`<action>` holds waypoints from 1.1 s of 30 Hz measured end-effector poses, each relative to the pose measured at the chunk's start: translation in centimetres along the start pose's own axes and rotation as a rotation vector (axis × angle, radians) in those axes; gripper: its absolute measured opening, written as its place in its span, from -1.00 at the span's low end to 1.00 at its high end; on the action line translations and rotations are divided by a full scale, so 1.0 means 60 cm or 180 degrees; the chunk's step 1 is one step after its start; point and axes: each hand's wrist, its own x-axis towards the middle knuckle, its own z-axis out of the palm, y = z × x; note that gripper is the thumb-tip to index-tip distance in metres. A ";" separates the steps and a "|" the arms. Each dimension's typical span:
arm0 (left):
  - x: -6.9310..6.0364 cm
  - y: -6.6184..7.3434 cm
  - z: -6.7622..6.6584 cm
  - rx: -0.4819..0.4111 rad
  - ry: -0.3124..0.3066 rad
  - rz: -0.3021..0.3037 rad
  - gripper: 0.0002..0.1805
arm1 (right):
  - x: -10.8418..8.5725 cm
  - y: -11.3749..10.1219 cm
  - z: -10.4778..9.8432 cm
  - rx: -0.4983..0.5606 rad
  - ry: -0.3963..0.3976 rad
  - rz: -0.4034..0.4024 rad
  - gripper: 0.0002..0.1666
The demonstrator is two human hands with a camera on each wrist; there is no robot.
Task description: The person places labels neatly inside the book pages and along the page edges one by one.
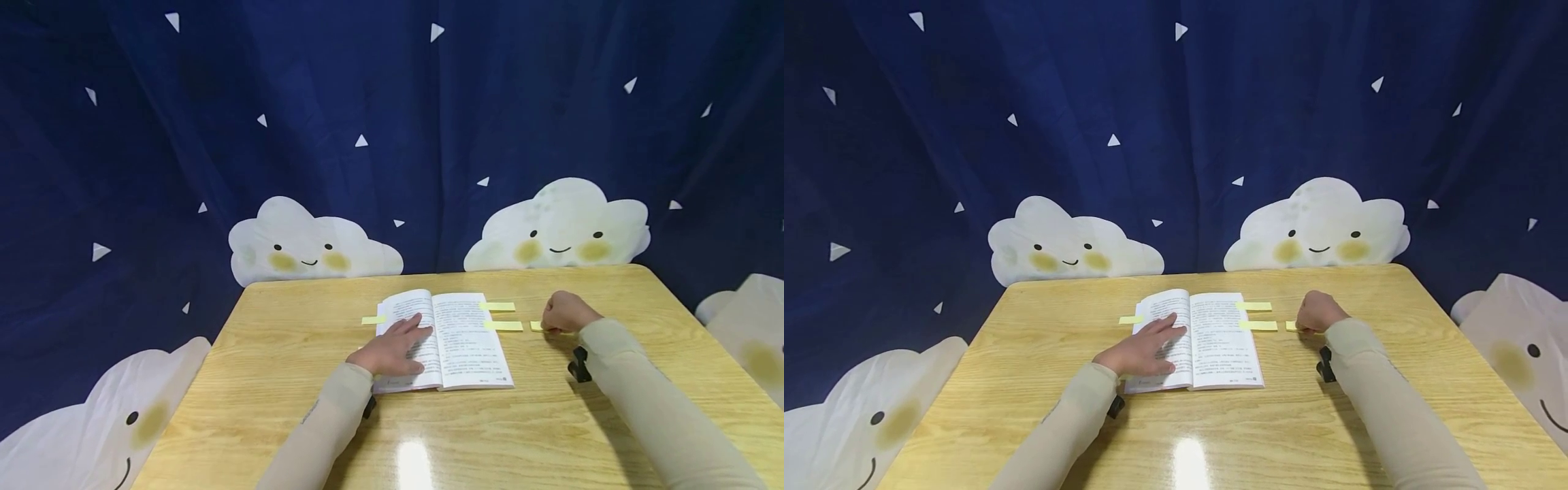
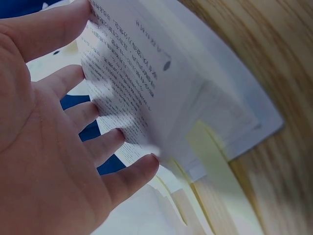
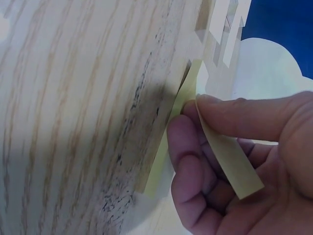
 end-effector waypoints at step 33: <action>0.001 -0.005 0.005 0.0033 0.0032 0.0007 -0.21 | 0.001 0.001 -0.001 0.0019 -0.0103 0.0093 -0.65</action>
